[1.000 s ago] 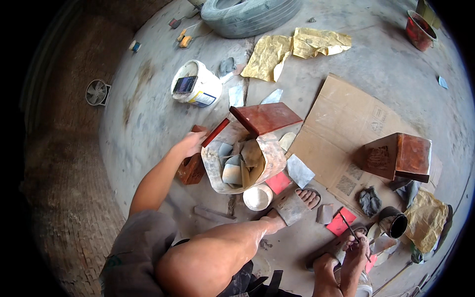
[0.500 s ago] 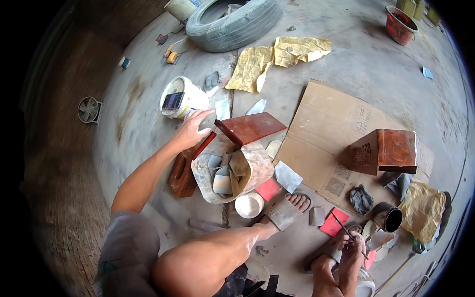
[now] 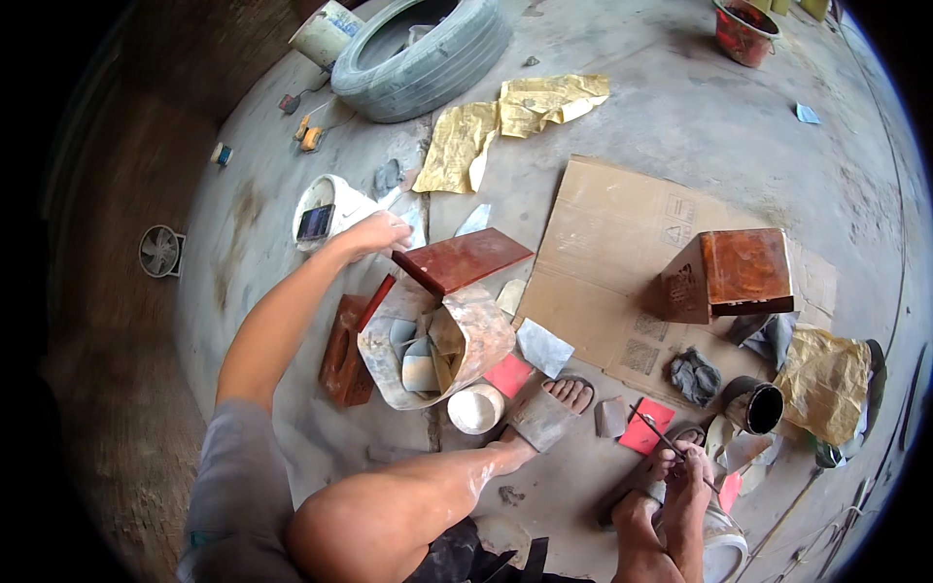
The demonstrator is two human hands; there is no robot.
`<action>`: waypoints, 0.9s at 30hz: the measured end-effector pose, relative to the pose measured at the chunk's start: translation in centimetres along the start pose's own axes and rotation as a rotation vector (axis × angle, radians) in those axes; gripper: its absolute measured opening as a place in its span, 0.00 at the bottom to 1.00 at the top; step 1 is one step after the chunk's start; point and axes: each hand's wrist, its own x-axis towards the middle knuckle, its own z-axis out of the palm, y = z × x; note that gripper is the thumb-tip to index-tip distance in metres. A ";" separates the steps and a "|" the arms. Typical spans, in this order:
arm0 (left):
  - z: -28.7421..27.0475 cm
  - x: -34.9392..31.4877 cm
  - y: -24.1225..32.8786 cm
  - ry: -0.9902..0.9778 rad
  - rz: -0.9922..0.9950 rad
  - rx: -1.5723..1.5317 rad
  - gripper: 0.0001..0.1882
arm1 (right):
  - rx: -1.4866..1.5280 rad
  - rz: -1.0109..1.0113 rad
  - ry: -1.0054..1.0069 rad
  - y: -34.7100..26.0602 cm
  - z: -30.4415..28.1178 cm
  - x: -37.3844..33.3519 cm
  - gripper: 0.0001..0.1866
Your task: The person paints a reddish-brown wooden piece using a small brush. They repeatedly dip the brush into a paint can and apply the paint to the edges and surfaces of the wood.
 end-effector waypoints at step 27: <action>9.6 -16.6 6.4 -0.452 0.383 -1.149 0.25 | -0.500 -0.681 0.417 -6.1 -5.3 -2.9 0.12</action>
